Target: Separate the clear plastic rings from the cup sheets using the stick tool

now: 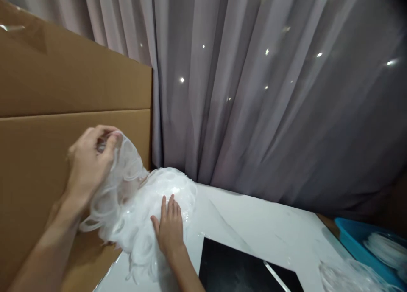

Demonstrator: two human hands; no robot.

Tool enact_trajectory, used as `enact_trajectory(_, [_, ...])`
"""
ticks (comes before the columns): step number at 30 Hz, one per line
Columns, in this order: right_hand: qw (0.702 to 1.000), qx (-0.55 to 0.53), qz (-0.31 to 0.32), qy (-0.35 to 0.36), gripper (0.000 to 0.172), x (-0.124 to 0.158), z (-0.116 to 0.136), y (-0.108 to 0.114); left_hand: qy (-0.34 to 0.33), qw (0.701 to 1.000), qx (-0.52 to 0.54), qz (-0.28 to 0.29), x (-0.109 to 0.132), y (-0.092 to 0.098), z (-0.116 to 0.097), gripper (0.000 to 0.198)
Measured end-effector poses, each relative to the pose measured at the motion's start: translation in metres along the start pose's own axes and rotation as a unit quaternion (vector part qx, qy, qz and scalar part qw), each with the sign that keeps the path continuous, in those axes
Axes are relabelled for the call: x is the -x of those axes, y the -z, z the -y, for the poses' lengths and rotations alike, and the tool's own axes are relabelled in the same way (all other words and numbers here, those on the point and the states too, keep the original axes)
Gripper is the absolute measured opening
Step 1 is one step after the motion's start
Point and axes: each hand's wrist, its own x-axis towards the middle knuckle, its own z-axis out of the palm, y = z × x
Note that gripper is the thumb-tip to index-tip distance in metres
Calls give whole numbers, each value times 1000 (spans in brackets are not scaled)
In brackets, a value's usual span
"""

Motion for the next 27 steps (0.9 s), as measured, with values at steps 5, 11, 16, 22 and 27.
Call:
enact_trajectory(5, [996, -65, 31, 45, 99, 12, 15, 54, -97, 993, -20, -57, -27, 39, -57, 24])
enact_trajectory(11, [955, -229, -115, 147, 106, 64, 61, 140, -199, 978, 51, -33, 5, 58, -113, 22])
enact_trajectory(16, [932, -172, -257, 188, 60, 94, 36, 195, -226, 964, 119, 72, 44, 50, -124, 14])
enact_trajectory(22, [938, -125, -277, 169, 29, 135, 4, 272, -270, 943, 172, 92, 81, 31, -142, 6])
enact_trajectory(27, [929, -205, -307, -38, 31, 170, 0, 338, -230, 943, 202, 128, 100, 16, -145, 20])
